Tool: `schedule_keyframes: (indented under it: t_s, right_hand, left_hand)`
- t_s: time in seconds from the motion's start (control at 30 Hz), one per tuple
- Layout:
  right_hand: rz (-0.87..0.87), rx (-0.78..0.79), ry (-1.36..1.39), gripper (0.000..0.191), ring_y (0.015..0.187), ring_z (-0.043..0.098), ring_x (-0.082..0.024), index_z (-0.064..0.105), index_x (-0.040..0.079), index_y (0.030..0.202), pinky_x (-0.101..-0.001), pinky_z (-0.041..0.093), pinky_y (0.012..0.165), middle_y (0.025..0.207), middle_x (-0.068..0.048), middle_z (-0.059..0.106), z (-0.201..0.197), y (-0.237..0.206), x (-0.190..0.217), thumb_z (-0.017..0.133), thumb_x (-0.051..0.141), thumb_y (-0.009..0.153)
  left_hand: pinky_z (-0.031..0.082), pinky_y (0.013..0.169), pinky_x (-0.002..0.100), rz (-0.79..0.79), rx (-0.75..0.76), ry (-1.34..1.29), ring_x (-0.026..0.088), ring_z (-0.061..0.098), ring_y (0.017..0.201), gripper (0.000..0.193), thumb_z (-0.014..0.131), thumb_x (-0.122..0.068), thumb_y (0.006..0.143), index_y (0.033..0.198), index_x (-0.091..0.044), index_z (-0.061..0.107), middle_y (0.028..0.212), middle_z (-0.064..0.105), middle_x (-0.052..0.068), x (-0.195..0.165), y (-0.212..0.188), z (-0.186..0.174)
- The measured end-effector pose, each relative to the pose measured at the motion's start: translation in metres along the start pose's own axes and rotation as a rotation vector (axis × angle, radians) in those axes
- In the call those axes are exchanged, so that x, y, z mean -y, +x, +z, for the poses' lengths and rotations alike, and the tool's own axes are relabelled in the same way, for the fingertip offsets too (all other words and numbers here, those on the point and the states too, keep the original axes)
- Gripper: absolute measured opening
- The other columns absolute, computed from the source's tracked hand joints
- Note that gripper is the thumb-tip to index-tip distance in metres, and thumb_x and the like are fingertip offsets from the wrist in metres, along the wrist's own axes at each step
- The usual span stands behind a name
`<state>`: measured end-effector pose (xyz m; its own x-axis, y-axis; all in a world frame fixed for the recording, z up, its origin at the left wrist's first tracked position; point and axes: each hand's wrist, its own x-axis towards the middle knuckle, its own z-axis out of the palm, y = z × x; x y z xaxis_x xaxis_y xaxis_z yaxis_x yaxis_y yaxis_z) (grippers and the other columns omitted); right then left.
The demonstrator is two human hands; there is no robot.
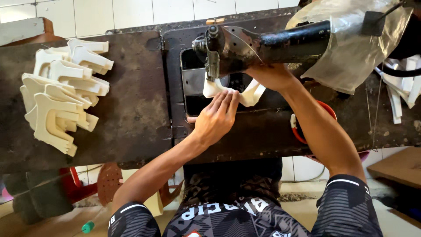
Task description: The person sits on the floor gathering cut white shoe-upper pieces, trims scraps with scissors, and carries a stack of pieces to a treadle sewing machine. They oil the machine, then guide the shoe components under the needle one at a time, stitching them and placing finished pieces on a growing pile.
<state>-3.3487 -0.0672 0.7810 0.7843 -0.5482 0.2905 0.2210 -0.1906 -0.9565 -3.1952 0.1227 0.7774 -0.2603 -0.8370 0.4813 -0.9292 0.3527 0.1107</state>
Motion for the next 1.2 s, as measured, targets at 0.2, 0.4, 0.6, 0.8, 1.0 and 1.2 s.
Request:
schedule_keyframes:
  t_s: [0.2,0.4,0.6,0.8,1.0,1.2]
  right_hand:
    - [0.221,-0.112,-0.211,0.05,0.082,0.055,-0.003,0.057,0.003,0.142,-0.021,0.048,0.069,0.098,0.005,0.067,-0.004,-0.008,-0.012,0.076,0.005,0.096]
    - [0.143,-0.052,-0.007,0.011,0.087,0.058,-0.006,0.073,-0.001,0.113,-0.0249,0.048,0.075,0.097,0.003,0.068,-0.008,-0.017,-0.027,0.076,0.001,0.103]
    - [0.181,-0.064,0.097,0.014,0.097,0.065,-0.007,0.073,0.0,0.111,-0.0249,0.054,0.084,0.108,0.001,0.073,-0.008,-0.019,-0.031,0.072,0.002,0.097]
    - [0.158,-0.05,-0.013,0.011,0.093,0.064,-0.007,0.074,-0.002,0.109,-0.0254,0.053,0.08,0.103,-0.001,0.073,-0.009,-0.02,-0.032,0.074,0.001,0.098]
    - [0.153,-0.074,0.113,0.013,0.092,0.068,-0.007,0.073,-0.001,0.109,-0.0264,0.057,0.08,0.102,0.0,0.075,-0.008,-0.019,-0.035,0.073,0.002,0.095]
    - [0.124,-0.078,-0.025,0.011,0.08,0.055,-0.006,0.072,0.0,0.092,-0.0262,0.045,0.069,0.087,0.004,0.064,-0.011,-0.026,-0.04,0.076,0.001,0.101]
  left_hand:
    - [0.052,0.108,0.043,0.002,-0.003,-0.004,0.036,0.065,0.124,0.047,0.061,-0.008,0.092,0.135,0.012,0.056,0.127,0.067,0.025,0.001,0.0,0.002]
    - [0.052,0.11,0.043,0.012,0.006,0.011,0.037,0.065,0.125,0.047,0.061,-0.008,0.093,0.134,0.012,0.056,0.128,0.066,0.025,0.003,0.002,0.005]
    - [0.051,0.11,0.045,0.012,0.023,-0.008,0.038,0.064,0.124,0.046,0.06,-0.009,0.092,0.132,0.013,0.056,0.127,0.066,0.027,0.004,0.003,0.005]
    - [0.05,0.111,0.045,0.003,0.016,-0.009,0.038,0.063,0.126,0.047,0.06,-0.008,0.091,0.133,0.011,0.058,0.128,0.066,0.026,0.006,0.002,0.004]
    - [0.048,0.113,0.045,0.015,-0.005,-0.027,0.038,0.063,0.127,0.044,0.061,-0.008,0.091,0.131,0.01,0.059,0.128,0.066,0.025,0.011,0.0,-0.001]
    - [0.047,0.117,0.044,0.076,-0.005,-0.092,0.035,0.062,0.13,0.037,0.066,-0.003,0.091,0.125,0.009,0.061,0.13,0.065,0.022,0.023,-0.005,-0.017]
